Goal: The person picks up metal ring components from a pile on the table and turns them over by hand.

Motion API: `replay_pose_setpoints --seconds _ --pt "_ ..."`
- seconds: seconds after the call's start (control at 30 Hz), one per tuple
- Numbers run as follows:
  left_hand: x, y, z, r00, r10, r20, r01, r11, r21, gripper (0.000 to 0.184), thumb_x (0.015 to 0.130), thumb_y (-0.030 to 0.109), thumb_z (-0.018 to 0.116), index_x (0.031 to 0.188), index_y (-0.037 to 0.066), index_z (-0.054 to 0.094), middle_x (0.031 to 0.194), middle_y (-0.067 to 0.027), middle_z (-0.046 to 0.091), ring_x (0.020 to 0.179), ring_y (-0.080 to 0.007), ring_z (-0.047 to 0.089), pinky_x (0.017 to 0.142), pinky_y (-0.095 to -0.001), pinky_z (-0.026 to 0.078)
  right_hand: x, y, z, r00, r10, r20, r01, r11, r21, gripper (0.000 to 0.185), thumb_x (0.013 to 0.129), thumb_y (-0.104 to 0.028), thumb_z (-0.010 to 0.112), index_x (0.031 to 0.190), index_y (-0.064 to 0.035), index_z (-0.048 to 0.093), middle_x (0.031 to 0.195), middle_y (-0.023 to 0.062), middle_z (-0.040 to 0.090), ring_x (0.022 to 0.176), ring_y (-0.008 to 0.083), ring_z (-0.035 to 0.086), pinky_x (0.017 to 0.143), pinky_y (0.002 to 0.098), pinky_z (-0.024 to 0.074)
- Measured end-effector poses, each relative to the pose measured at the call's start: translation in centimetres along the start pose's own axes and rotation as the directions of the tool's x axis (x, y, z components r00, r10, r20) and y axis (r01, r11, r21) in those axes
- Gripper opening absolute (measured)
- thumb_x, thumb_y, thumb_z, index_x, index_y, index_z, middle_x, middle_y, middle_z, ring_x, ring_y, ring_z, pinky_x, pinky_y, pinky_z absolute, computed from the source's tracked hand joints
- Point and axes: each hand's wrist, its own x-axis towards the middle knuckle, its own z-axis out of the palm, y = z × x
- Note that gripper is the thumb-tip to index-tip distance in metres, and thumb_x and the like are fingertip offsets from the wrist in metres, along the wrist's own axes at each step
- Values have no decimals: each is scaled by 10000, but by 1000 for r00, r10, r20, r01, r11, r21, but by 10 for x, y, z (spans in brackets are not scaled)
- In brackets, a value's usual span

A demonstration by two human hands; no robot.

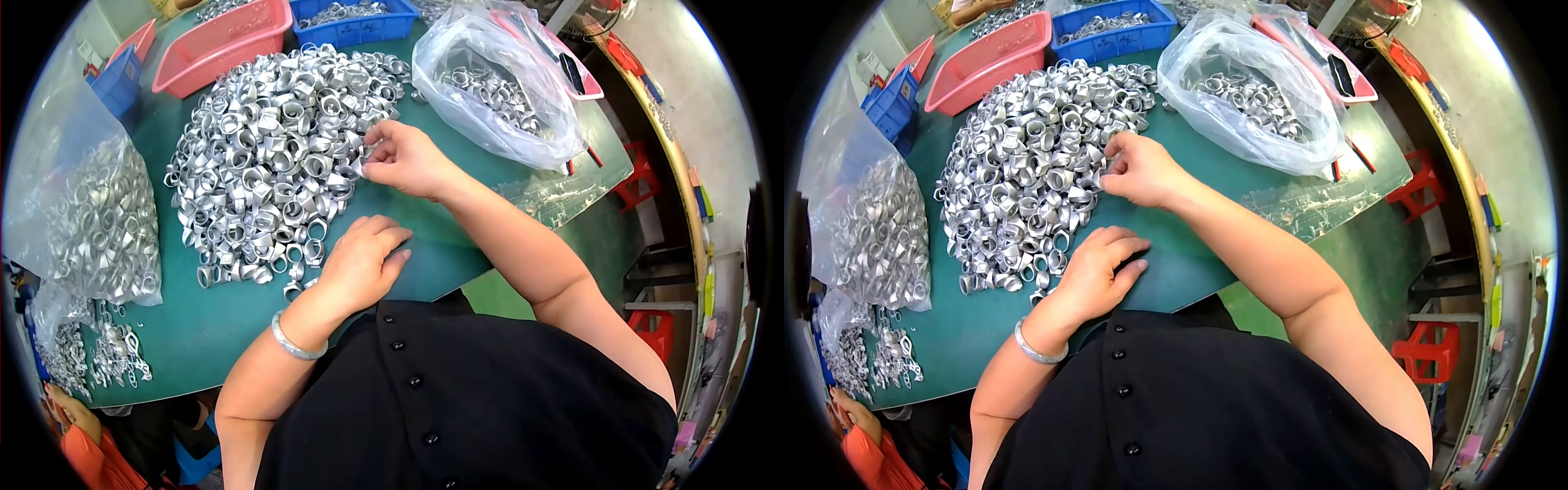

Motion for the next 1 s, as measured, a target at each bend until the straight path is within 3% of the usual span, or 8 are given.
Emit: replay_pose_setpoints --seconds 0.17,0.27,0.47,0.6,0.67,0.7,0.83,1.0 --pt "-2 0 0 1000 -3 -7 3 1000 -8 202 749 78 627 942 19 624 933 -121 586 871 -299 548 780 -370 447 -12 8 -20 956 -34 291 -164 762 627 453 795 -30 582 1222 -2 432 1007 138 586 818 200 626 652 265 515" --pt "-1 0 0 1000 -3 -7 3 1000 -11 204 750 82 627 944 20 624 937 -120 586 874 -299 548 784 -368 447 -18 9 -23 937 -115 330 -197 607 770 437 805 -49 563 1220 0 432 1006 137 585 824 208 626 678 278 522" --pt "-2 1 0 1000 -9 -1 9 1000 -10 200 750 83 626 939 19 624 936 -120 586 876 -298 547 783 -368 448 -22 -1 -17 955 -101 280 -182 547 817 380 797 -60 571 1164 -13 485 920 87 601 770 181 616 650 264 510" --pt "-2 -1 1 1000 -4 -6 4 1000 -8 200 750 84 626 941 22 624 937 -119 586 878 -298 547 783 -371 447 -10 -7 2 984 137 118 -163 953 255 174 744 -74 658 911 -47 614 753 -6 552 615 94 509 561 235 425" --pt "-2 -1 1 1000 -10 -4 9 1000 -5 204 750 85 626 945 24 624 935 -118 587 879 -298 547 784 -372 447 -2 9 13 961 -266 79 276 939 -203 165 740 -98 673 889 -54 619 745 12 553 618 103 512 567 256 430" --pt "-2 -1 1 1000 -14 2 14 1000 -3 206 750 85 626 947 24 624 935 -118 587 880 -298 547 785 -372 447 -3 5 18 939 -337 62 339 888 -309 170 731 -109 685 876 -47 622 744 43 553 644 142 530 588 278 436" --pt "-2 0 0 1000 -28 11 28 1000 -1 212 750 87 627 953 25 624 931 -116 589 882 -298 546 788 -370 445 1 -1 15 942 -318 110 335 857 -392 109 715 -85 680 807 -49 636 784 70 563 733 215 559 647 308 448" --pt "-1 0 0 1000 -17 4 17 1000 -5 214 749 85 627 954 25 623 933 -113 589 880 -296 545 787 -368 444 6 11 13 925 -347 153 379 849 -369 110 730 -65 659 834 -40 633 799 72 564 737 209 558 658 309 454"
